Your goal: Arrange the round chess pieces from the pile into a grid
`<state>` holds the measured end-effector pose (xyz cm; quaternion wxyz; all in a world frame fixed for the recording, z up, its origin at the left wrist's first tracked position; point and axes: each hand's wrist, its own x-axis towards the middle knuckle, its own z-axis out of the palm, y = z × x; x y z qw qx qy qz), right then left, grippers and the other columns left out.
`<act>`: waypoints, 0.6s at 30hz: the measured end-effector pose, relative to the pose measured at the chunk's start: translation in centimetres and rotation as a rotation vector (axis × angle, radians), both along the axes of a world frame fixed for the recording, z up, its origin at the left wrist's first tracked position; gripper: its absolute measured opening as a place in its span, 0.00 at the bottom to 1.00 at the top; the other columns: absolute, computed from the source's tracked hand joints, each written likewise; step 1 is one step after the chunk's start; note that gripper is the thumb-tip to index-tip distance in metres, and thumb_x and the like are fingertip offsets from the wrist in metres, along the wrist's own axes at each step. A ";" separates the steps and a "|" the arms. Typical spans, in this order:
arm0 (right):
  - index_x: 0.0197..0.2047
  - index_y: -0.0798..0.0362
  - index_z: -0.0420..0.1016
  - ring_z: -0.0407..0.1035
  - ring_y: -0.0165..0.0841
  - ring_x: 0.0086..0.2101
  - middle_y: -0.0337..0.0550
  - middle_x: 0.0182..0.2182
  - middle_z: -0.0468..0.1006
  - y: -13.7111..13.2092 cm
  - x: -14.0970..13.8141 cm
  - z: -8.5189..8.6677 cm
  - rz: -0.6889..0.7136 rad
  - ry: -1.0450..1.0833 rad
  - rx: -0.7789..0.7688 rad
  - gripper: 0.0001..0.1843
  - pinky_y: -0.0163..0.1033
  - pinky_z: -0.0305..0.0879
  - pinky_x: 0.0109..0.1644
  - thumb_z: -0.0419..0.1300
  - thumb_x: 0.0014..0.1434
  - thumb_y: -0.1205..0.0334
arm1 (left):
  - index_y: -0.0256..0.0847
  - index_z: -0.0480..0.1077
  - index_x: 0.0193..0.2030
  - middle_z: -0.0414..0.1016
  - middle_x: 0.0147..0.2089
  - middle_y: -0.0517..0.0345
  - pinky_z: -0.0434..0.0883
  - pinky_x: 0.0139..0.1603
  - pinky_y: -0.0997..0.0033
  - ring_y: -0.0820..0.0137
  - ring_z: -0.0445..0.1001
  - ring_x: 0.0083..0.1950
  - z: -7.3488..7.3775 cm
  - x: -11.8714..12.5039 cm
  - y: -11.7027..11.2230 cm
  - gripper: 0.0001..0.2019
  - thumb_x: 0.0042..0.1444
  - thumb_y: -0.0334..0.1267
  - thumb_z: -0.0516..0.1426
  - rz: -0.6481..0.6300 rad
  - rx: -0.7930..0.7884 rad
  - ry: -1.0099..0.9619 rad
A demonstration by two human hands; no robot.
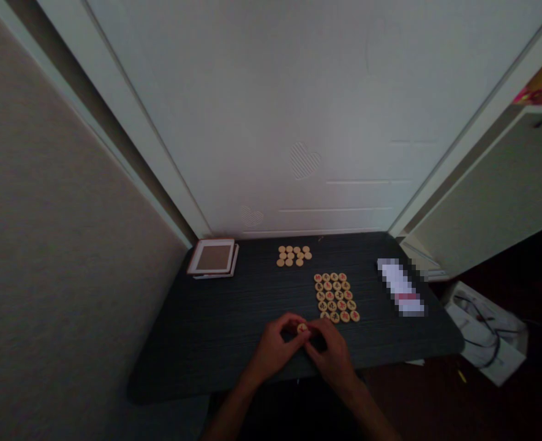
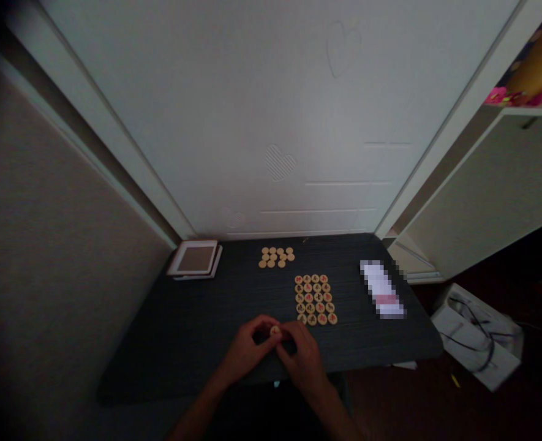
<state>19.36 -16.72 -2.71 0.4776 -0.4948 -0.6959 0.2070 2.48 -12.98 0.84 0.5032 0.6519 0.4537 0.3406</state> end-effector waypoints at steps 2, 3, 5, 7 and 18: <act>0.47 0.48 0.73 0.76 0.35 0.37 0.44 0.38 0.79 0.0 0.0 -0.1 -0.002 -0.009 0.000 0.08 0.38 0.74 0.41 0.61 0.64 0.63 | 0.41 0.78 0.43 0.83 0.40 0.54 0.75 0.48 0.66 0.63 0.80 0.43 0.0 -0.1 0.0 0.12 0.59 0.45 0.62 0.006 -0.013 0.005; 0.46 0.48 0.73 0.76 0.36 0.37 0.44 0.38 0.79 0.0 0.0 -0.1 -0.003 -0.012 0.003 0.07 0.38 0.74 0.41 0.61 0.64 0.63 | 0.41 0.79 0.43 0.83 0.40 0.54 0.75 0.48 0.65 0.63 0.80 0.43 0.0 -0.1 0.0 0.12 0.59 0.46 0.62 0.008 -0.017 0.008; 0.45 0.48 0.74 0.76 0.36 0.37 0.44 0.37 0.79 0.0 0.0 -0.1 -0.008 -0.013 0.010 0.06 0.38 0.74 0.41 0.61 0.64 0.62 | 0.41 0.80 0.43 0.84 0.40 0.53 0.76 0.48 0.65 0.62 0.81 0.43 0.0 -0.1 0.1 0.12 0.59 0.46 0.62 0.008 -0.020 0.012; 0.44 0.49 0.74 0.75 0.35 0.36 0.43 0.36 0.79 0.0 0.0 -0.1 -0.007 -0.014 0.004 0.05 0.38 0.74 0.40 0.61 0.64 0.60 | 0.41 0.80 0.42 0.85 0.40 0.53 0.76 0.48 0.64 0.61 0.81 0.43 0.1 -0.1 0.1 0.12 0.60 0.46 0.61 -0.001 -0.016 0.012; 0.45 0.50 0.72 0.74 0.34 0.35 0.42 0.35 0.78 0.0 -0.3 0.3 -0.029 0.007 -0.032 0.05 0.37 0.74 0.40 0.60 0.65 0.61 | 0.43 0.79 0.47 0.83 0.47 0.54 0.75 0.54 0.66 0.63 0.81 0.48 0.3 -0.1 0.0 0.13 0.65 0.44 0.56 0.005 -0.003 -0.009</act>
